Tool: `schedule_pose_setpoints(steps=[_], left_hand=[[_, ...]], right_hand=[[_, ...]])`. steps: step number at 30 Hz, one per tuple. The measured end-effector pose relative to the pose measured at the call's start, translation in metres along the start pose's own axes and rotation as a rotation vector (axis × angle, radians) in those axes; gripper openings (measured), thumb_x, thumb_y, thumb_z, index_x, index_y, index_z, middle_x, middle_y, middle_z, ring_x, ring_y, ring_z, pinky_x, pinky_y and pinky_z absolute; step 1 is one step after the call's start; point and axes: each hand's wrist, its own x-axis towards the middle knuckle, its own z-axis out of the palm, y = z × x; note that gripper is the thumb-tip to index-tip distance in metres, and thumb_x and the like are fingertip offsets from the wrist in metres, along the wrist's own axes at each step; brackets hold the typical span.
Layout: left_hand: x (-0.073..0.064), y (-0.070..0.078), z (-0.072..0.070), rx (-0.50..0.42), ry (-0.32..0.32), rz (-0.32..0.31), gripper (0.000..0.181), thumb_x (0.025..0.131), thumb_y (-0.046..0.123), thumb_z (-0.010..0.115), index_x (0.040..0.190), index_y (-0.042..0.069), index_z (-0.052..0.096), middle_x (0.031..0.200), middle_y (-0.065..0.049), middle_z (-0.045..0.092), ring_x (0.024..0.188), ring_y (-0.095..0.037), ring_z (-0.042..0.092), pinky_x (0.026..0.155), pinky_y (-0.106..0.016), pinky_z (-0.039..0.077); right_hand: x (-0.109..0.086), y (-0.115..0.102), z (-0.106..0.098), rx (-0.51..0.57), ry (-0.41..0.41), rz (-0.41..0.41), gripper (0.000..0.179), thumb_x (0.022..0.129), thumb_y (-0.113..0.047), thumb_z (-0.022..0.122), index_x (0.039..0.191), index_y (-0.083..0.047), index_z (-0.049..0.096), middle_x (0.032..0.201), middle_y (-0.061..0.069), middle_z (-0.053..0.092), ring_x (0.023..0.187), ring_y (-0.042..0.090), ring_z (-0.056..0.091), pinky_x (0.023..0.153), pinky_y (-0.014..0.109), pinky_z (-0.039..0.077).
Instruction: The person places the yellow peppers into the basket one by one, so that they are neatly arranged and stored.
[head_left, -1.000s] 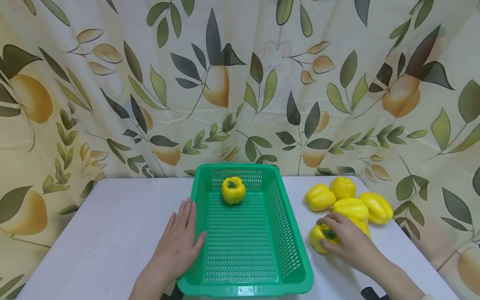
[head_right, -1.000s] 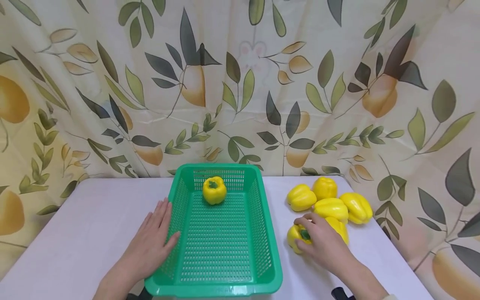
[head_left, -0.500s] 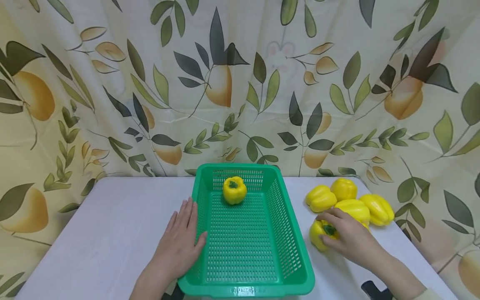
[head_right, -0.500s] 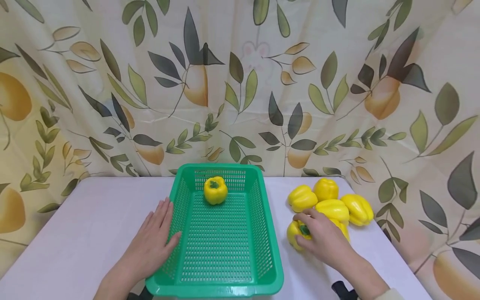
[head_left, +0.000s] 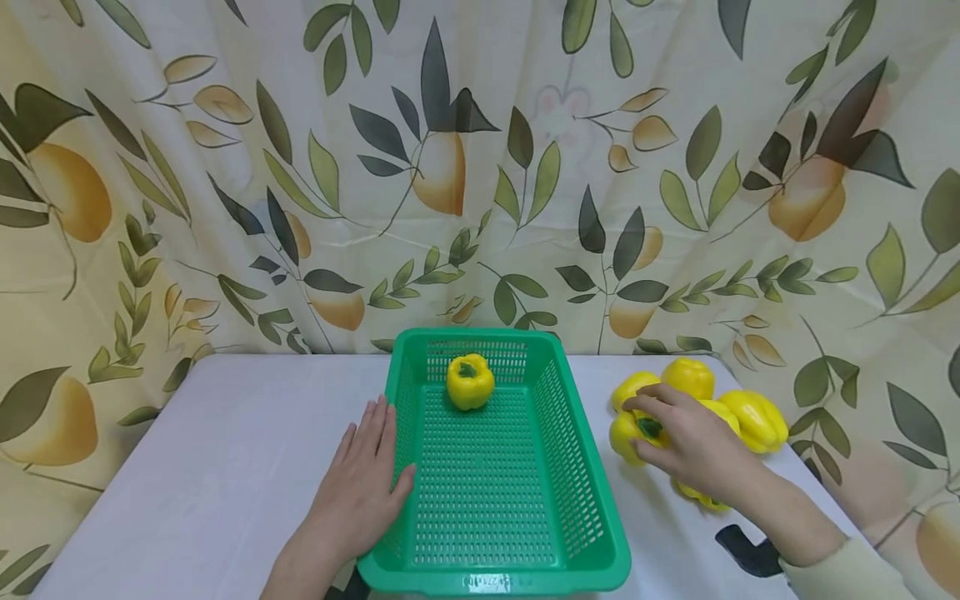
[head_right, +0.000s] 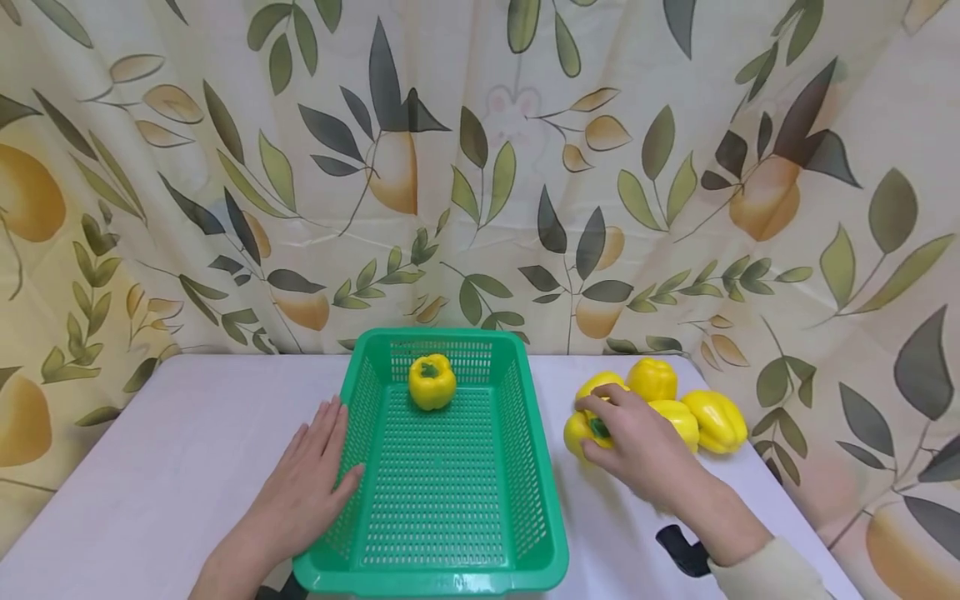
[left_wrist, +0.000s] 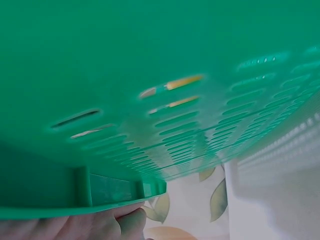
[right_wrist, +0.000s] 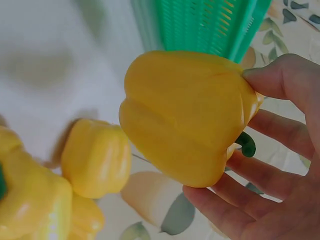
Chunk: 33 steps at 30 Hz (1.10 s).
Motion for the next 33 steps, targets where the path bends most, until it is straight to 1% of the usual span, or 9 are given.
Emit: schedule_pose_setpoints(steps=[4, 9, 15, 18, 22, 25, 28, 33], left_hand=[[0.0, 0.001, 0.0, -0.002, -0.011, -0.001, 0.077, 0.1, 0.037, 0.05, 0.156, -0.003, 0.016, 0.167, -0.017, 0.008, 0.155, -0.033, 0.007, 0.124, -0.056, 0.015], [0.0, 0.001, -0.001, 0.003, -0.009, 0.002, 0.076, 0.1, 0.037, 0.051, 0.156, -0.003, 0.017, 0.167, -0.018, 0.009, 0.155, -0.034, 0.009, 0.124, -0.056, 0.015], [0.002, 0.001, -0.002, 0.005, -0.011, 0.006, 0.077, 0.1, 0.037, 0.051, 0.156, -0.003, 0.017, 0.167, -0.018, 0.009, 0.155, -0.035, 0.009, 0.124, -0.056, 0.015], [0.002, 0.001, -0.002, 0.003, -0.012, 0.005, 0.076, 0.1, 0.036, 0.051, 0.156, -0.003, 0.017, 0.167, -0.018, 0.008, 0.155, -0.035, 0.009, 0.124, -0.056, 0.015], [0.001, 0.0, -0.001, 0.008, -0.002, 0.007, 0.076, 0.1, 0.036, 0.051, 0.156, -0.003, 0.018, 0.167, -0.018, 0.009, 0.155, -0.035, 0.01, 0.124, -0.056, 0.016], [0.002, 0.001, 0.0, 0.009, 0.007, 0.011, 0.076, 0.1, 0.035, 0.052, 0.156, -0.003, 0.019, 0.166, -0.018, 0.01, 0.155, -0.035, 0.01, 0.124, -0.056, 0.016], [0.002, 0.001, 0.0, 0.011, 0.003, 0.008, 0.076, 0.1, 0.036, 0.052, 0.156, -0.003, 0.019, 0.167, -0.018, 0.01, 0.155, -0.034, 0.01, 0.124, -0.055, 0.016], [0.002, 0.001, 0.0, 0.012, 0.002, 0.004, 0.076, 0.1, 0.036, 0.052, 0.156, -0.003, 0.02, 0.167, -0.018, 0.01, 0.155, -0.034, 0.01, 0.124, -0.055, 0.016]], right_hand=[[0.007, -0.003, -0.008, -0.023, 0.012, -0.019, 0.039, 0.08, -0.018, 0.078, 0.117, -0.01, 0.069, 0.125, 0.017, 0.064, 0.107, 0.036, 0.063, 0.085, 0.054, 0.057], [0.017, -0.009, -0.019, -0.035, 0.027, -0.031, 0.037, 0.081, -0.017, 0.076, 0.117, -0.012, 0.069, 0.126, 0.019, 0.062, 0.107, 0.037, 0.062, 0.085, 0.054, 0.057], [0.032, -0.017, -0.027, -0.039, 0.061, -0.096, 0.037, 0.081, -0.016, 0.076, 0.116, -0.01, 0.069, 0.122, 0.016, 0.063, 0.1, 0.029, 0.063, 0.081, 0.047, 0.059], [0.038, -0.022, -0.03, -0.041, 0.066, -0.113, 0.038, 0.081, -0.015, 0.076, 0.117, -0.009, 0.069, 0.12, 0.014, 0.064, 0.098, 0.027, 0.063, 0.079, 0.045, 0.059], [0.045, -0.029, -0.03, -0.017, 0.063, -0.117, 0.039, 0.081, -0.015, 0.076, 0.119, -0.008, 0.069, 0.121, 0.012, 0.063, 0.1, 0.026, 0.062, 0.081, 0.044, 0.059], [0.05, -0.033, -0.029, 0.003, 0.069, -0.131, 0.039, 0.082, -0.014, 0.076, 0.119, -0.008, 0.069, 0.123, 0.014, 0.063, 0.102, 0.028, 0.062, 0.082, 0.045, 0.059], [0.055, -0.039, -0.028, 0.011, 0.076, -0.143, 0.038, 0.082, -0.013, 0.076, 0.119, -0.007, 0.069, 0.124, 0.015, 0.062, 0.103, 0.029, 0.062, 0.083, 0.046, 0.059], [0.066, -0.047, -0.022, 0.04, 0.064, -0.154, 0.036, 0.085, -0.013, 0.074, 0.12, -0.007, 0.068, 0.128, 0.016, 0.062, 0.106, 0.031, 0.062, 0.086, 0.045, 0.059]])
